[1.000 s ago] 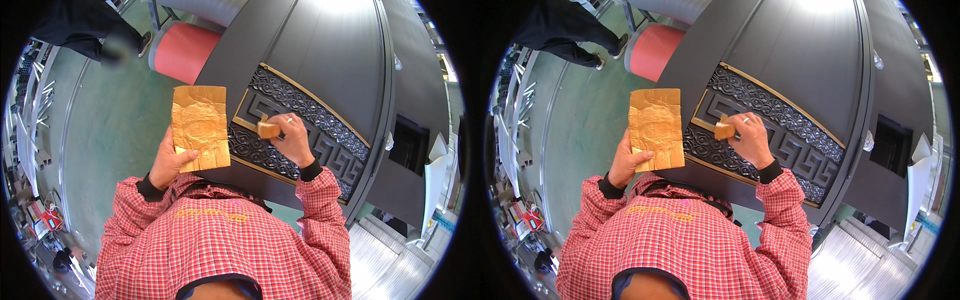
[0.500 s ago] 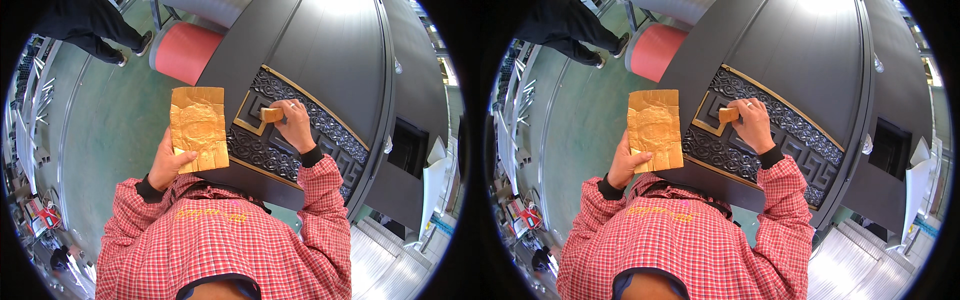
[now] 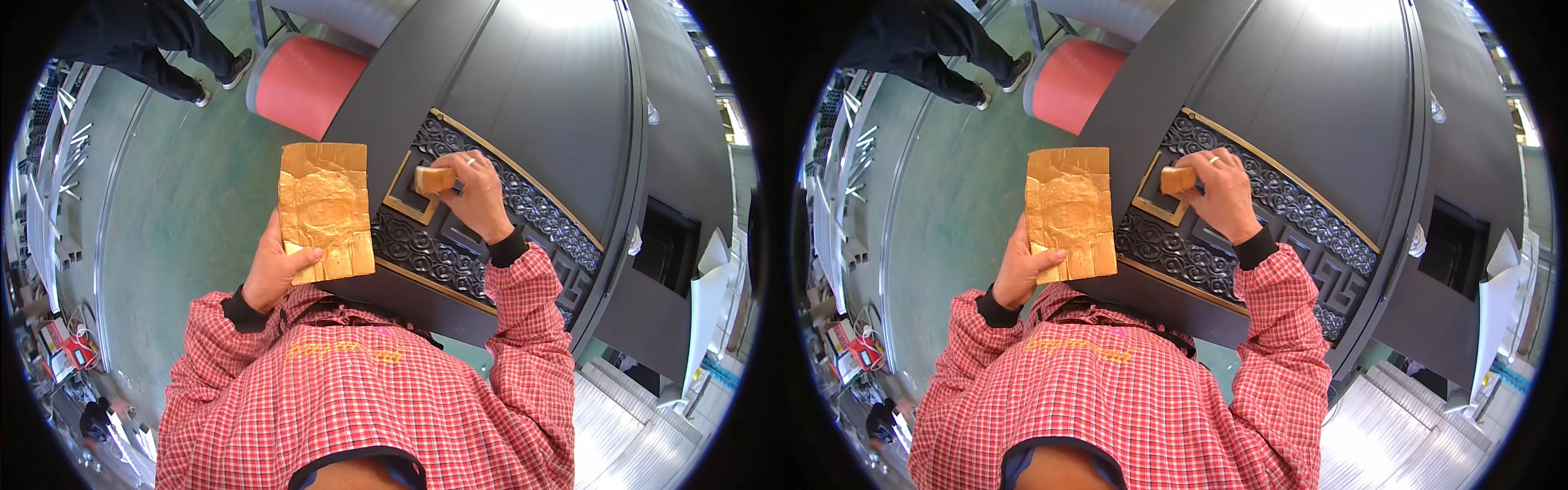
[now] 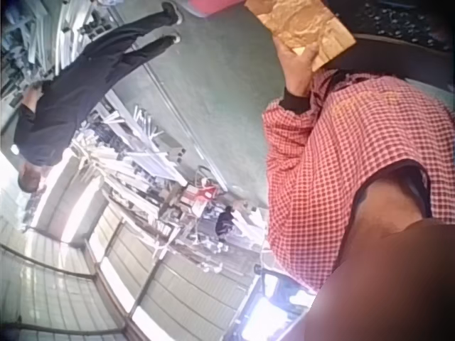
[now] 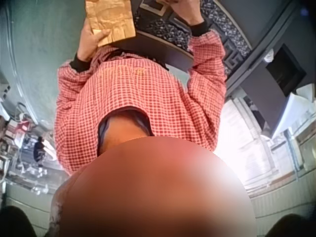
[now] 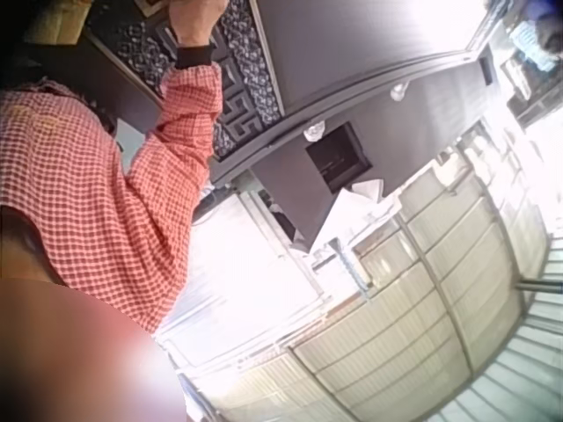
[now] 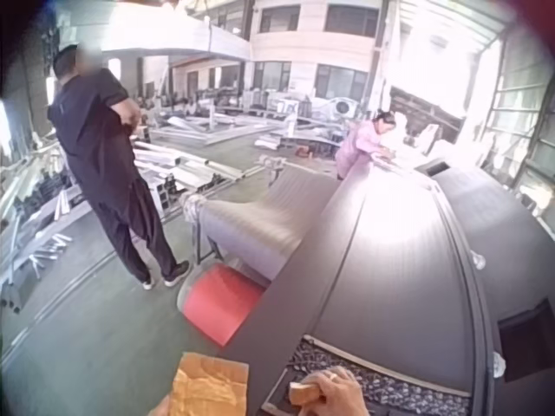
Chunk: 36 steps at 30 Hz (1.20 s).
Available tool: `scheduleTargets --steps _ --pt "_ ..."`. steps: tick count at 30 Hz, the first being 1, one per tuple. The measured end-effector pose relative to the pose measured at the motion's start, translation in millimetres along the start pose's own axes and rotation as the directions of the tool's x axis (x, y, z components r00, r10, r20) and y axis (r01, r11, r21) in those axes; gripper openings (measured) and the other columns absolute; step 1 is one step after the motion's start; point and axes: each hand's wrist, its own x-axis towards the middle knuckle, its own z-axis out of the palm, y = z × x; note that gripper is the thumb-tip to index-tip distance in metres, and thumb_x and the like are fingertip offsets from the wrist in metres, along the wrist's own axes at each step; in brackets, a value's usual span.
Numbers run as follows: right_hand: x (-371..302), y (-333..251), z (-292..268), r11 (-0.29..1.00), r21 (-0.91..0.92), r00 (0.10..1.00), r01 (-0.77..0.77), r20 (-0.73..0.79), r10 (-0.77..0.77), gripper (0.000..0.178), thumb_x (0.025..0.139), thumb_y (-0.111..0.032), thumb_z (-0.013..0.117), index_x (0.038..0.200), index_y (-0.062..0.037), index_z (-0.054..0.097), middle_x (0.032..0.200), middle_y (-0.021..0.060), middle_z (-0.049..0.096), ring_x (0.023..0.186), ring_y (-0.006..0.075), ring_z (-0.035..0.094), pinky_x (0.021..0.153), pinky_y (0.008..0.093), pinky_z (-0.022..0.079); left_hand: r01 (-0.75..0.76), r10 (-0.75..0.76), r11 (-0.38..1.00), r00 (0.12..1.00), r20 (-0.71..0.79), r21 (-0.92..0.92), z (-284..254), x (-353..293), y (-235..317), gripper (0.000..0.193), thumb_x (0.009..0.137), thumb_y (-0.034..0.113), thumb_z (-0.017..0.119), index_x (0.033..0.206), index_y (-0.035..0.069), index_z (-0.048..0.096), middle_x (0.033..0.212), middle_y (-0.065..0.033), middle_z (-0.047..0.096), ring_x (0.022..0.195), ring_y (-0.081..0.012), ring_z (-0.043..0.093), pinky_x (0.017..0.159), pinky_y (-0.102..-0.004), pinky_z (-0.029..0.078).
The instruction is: The person holds a sheet of gold leaf in the left hand and uses a small sponge in the right hand to rub gold leaf onto a decorative pattern on a dark gray panel. The person repeatedly rubs the sponge along the pattern, occasionally lifting the sponge to check the sheet.
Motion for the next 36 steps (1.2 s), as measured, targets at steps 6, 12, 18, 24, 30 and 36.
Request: scheduleTargets --steps 6,12,18,24,30,36 --pt "1.4 3.5 3.5 0.995 0.001 0.992 -0.097 -0.080 0.097 0.037 0.063 -0.004 0.076 0.097 -0.0135 0.063 0.091 0.0025 0.064 0.095 0.0247 0.058 0.092 0.0393 0.044 0.008 -0.008 1.000 1.000 -0.002 -0.005 1.3 -0.2 0.9 0.071 0.078 -0.008 0.063 0.140 0.002 0.032 0.130 -0.0084 0.052 0.118 -0.0178 0.053 0.103 -0.0343 0.043" --pt "-1.2 0.1 8.5 0.996 -0.003 0.990 -0.094 -0.106 0.093 0.035 0.064 -0.006 0.075 0.096 -0.0135 0.063 0.090 0.0031 0.065 0.094 0.0254 0.058 0.090 0.0397 0.044 0.008 -0.007 1.000 1.000 -0.011 0.022 0.5 -0.5 1.0 0.071 0.078 -0.008 0.063 0.141 0.003 0.032 0.130 -0.0083 0.052 0.118 -0.0177 0.053 0.103 -0.0340 0.043" --pt "-0.7 7.9 9.1 0.982 -0.102 0.970 -0.158 -0.200 0.135 0.035 0.063 -0.008 0.075 0.096 -0.0122 0.063 0.091 0.0032 0.065 0.094 0.0265 0.058 0.090 0.0399 0.044 0.009 -0.009 1.000 1.000 -0.002 0.008 0.7 -0.5 0.4 0.071 0.078 -0.008 0.063 0.141 0.003 0.032 0.130 -0.0083 0.052 0.118 -0.0176 0.053 0.102 -0.0339 0.043" --pt "6.6 14.6 11.3 0.986 -0.074 0.974 -0.147 -0.186 0.132 0.032 0.065 -0.008 0.074 0.094 -0.0119 0.062 0.091 0.0033 0.065 0.095 0.0260 0.059 0.090 0.0395 0.044 0.021 -0.021 1.000 1.000 -0.017 0.002 2.3 -1.5 4.1 0.072 0.078 -0.009 0.062 0.141 0.003 0.031 0.130 -0.0083 0.052 0.118 -0.0177 0.054 0.102 -0.0336 0.044" --pt "7.8 15.8 11.0 0.971 -0.184 0.974 -0.150 -0.198 0.113 0.030 0.065 -0.008 0.073 0.093 -0.0123 0.062 0.091 0.0033 0.065 0.094 0.0268 0.058 0.090 0.0397 0.045 0.030 -0.029 0.999 0.999 -0.023 0.013 1.5 -1.2 2.1 0.074 0.077 -0.008 0.064 0.142 0.004 0.031 0.130 -0.0087 0.053 0.118 -0.0190 0.055 0.101 -0.0348 0.045" --pt "11.2 22.3 10.3 0.977 -0.156 0.977 -0.144 -0.181 0.115 0.032 0.065 -0.008 0.073 0.095 -0.0123 0.063 0.092 0.0039 0.066 0.095 0.0270 0.058 0.090 0.0401 0.044 0.020 -0.020 1.000 1.000 -0.004 0.008 4.6 -1.5 2.5 0.070 0.079 -0.009 0.063 0.141 0.003 0.032 0.129 -0.0079 0.053 0.117 -0.0179 0.055 0.101 -0.0338 0.045"
